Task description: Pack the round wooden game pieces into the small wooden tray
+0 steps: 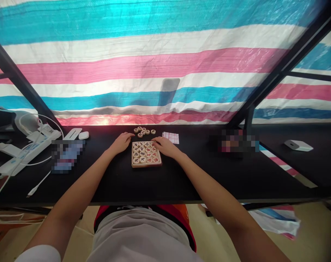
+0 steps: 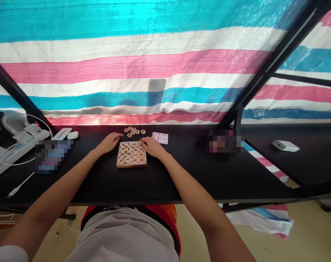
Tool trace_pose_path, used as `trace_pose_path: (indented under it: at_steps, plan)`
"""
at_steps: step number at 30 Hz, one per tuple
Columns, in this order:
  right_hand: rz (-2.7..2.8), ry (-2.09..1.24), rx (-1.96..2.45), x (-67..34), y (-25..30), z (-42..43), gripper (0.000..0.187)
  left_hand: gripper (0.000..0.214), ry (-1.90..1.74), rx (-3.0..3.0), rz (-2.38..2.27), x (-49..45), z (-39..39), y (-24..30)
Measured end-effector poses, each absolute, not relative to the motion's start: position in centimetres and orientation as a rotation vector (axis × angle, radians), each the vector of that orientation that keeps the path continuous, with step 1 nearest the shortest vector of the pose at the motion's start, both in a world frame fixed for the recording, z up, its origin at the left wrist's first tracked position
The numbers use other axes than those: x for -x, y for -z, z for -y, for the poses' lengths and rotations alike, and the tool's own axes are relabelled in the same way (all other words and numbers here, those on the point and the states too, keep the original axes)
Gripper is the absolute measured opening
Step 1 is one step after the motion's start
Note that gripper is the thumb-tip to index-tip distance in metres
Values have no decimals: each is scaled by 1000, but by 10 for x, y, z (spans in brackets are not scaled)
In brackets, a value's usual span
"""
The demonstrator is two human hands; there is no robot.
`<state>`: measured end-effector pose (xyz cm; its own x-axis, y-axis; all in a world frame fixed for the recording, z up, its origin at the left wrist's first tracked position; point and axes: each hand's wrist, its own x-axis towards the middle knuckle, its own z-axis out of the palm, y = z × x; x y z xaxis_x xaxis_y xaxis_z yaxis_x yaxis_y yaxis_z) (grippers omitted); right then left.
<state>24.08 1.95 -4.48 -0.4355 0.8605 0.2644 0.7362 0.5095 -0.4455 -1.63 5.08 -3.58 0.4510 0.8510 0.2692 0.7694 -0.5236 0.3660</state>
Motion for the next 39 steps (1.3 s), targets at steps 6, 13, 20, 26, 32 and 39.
trace_pose_path:
  at_steps: [6, 13, 20, 26, 32, 39]
  plan:
    - [2291, -371, 1313, -241, 43, -18, 27, 60, -205, -2839, -1502, 12, -63, 42]
    - [2287, -369, 1312, -241, 45, -19, 27, 42, -292, -2900, -1531, 14, -54, 38]
    - [2288, -372, 1310, -242, 46, -20, 27, 20, -314, -2721, -1603, 23, -38, 24]
    - [2296, -363, 1301, -242, 46, -20, 28, 19, -411, -2706, -1575, 19, -31, 14]
    - [2281, -389, 1304, -242, 45, -19, 26, 22, -777, -2825, -1182, -9, -5, 3]
    - [2277, -367, 1315, -242, 47, -20, 26, 22, -520, -2862, -881, -29, 6, 16]
